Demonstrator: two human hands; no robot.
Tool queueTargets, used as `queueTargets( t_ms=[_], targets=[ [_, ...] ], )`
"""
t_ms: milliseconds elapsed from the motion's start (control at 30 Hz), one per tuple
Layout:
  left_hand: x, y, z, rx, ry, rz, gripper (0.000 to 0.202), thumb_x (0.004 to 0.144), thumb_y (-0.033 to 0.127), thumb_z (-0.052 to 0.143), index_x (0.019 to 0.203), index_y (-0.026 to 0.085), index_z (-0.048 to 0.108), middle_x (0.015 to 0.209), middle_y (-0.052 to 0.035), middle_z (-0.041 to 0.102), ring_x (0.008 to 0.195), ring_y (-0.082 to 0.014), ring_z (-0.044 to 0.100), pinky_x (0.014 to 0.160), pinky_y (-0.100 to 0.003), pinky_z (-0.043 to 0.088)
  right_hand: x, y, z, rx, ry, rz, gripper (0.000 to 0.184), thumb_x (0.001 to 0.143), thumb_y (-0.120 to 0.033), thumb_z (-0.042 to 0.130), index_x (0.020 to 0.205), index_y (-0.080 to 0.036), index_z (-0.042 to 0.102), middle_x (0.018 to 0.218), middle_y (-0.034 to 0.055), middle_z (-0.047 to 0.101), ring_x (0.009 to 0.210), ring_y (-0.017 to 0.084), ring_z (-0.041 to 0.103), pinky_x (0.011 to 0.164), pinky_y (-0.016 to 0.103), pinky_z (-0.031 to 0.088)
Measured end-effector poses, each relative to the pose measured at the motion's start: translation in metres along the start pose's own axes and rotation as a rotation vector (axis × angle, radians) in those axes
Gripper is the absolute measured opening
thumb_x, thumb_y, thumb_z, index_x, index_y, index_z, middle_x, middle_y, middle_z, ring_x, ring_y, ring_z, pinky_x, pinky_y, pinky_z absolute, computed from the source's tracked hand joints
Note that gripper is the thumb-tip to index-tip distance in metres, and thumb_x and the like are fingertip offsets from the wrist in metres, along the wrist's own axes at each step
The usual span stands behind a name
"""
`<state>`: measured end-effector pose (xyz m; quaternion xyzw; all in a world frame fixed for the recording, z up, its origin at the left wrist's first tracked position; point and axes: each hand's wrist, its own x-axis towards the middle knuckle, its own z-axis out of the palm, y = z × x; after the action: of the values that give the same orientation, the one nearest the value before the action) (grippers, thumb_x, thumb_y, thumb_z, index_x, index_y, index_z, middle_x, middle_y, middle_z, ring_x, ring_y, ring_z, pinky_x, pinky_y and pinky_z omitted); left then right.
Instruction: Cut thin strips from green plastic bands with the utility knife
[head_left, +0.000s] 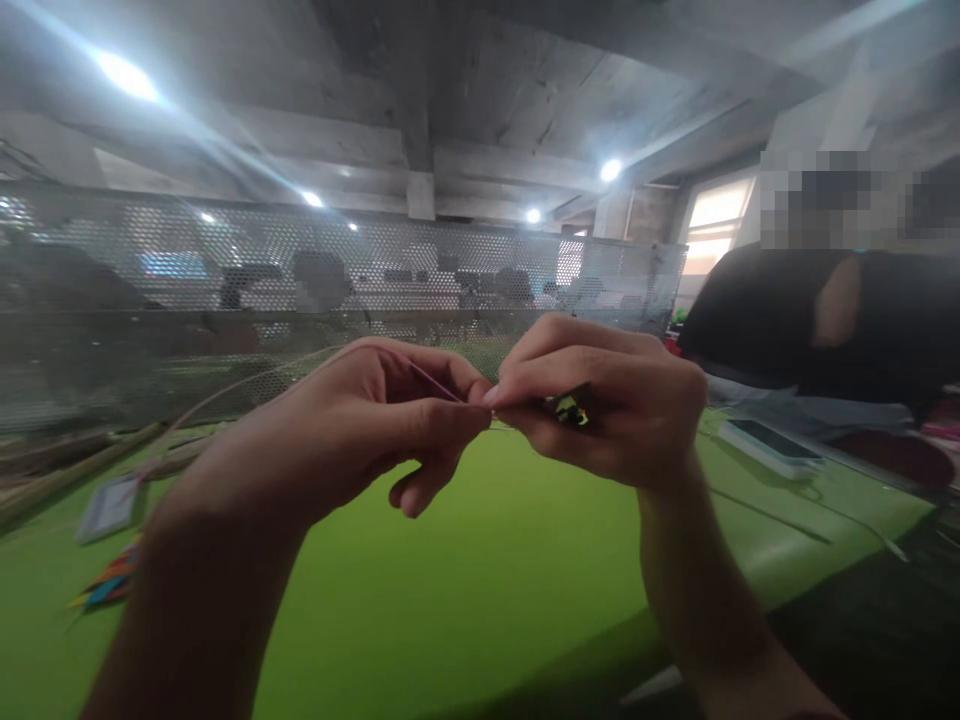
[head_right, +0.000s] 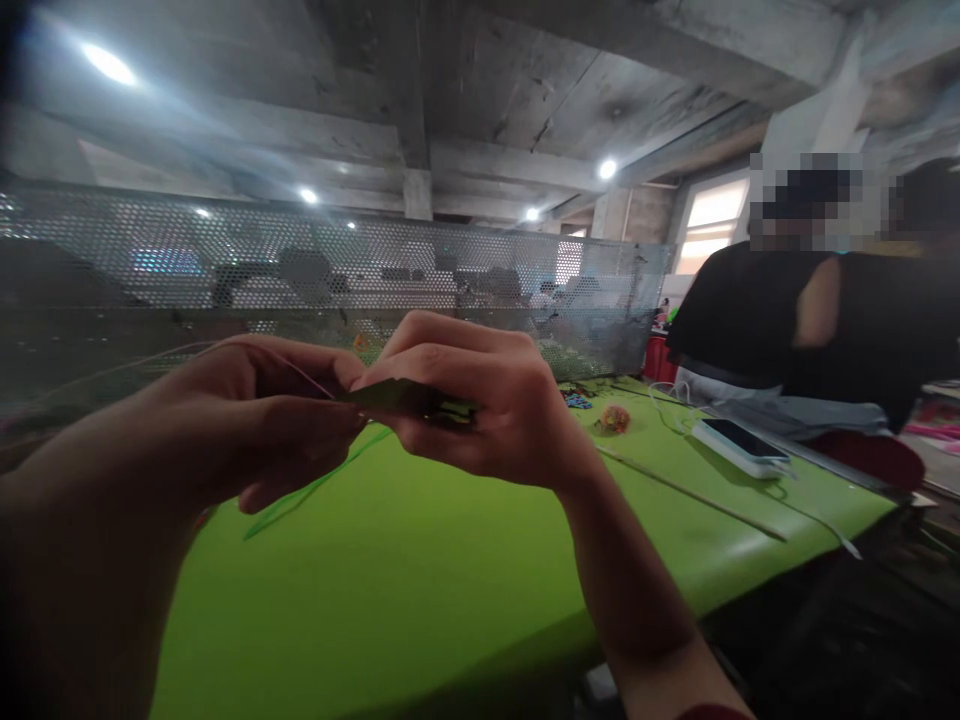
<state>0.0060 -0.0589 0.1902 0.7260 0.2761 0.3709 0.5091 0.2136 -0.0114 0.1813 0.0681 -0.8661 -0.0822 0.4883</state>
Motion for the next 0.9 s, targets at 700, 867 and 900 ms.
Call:
queueTargets(
  t_ms=[700,867,900],
  targets=[
    [0.014,-0.007,-0.004,-0.188,-0.059,-0.036,0.02,0.082,0.019,0.067,0.065,0.014,0.059,0.048,0.0088,0.046,0.035,-0.0001,0.036,0.036,-0.011,0.026,0.002,-0.006,-0.002,-0.147,-0.021,0.007,0.015,0.096,-0.012,0.051,0.1,-0.015,0.065,0.094,0.003,0.064,0.087,0.008,0.061,0.078,0.021,0.053],
    [0.011,-0.006,-0.002,0.048,0.023,0.032,0.028,0.092,0.034,0.058,0.073,0.015,0.066,0.052,0.0066,0.053,0.039,-0.0032,0.044,0.04,-0.014,0.036,0.002,-0.002,0.002,-0.224,0.083,0.035,0.009,0.094,-0.011,0.055,0.096,-0.014,0.064,0.089,0.0039,0.063,0.081,0.01,0.059,0.073,0.025,0.054],
    [0.009,-0.005,-0.002,0.14,0.023,0.033,0.033,0.095,0.036,0.055,0.072,0.015,0.066,0.05,0.0059,0.054,0.04,-0.0043,0.047,0.042,-0.015,0.038,0.001,0.0,0.003,-0.247,0.102,0.045,0.009,0.093,-0.01,0.056,0.095,-0.014,0.064,0.087,0.0038,0.063,0.079,0.01,0.058,0.071,0.025,0.054]
  ],
)
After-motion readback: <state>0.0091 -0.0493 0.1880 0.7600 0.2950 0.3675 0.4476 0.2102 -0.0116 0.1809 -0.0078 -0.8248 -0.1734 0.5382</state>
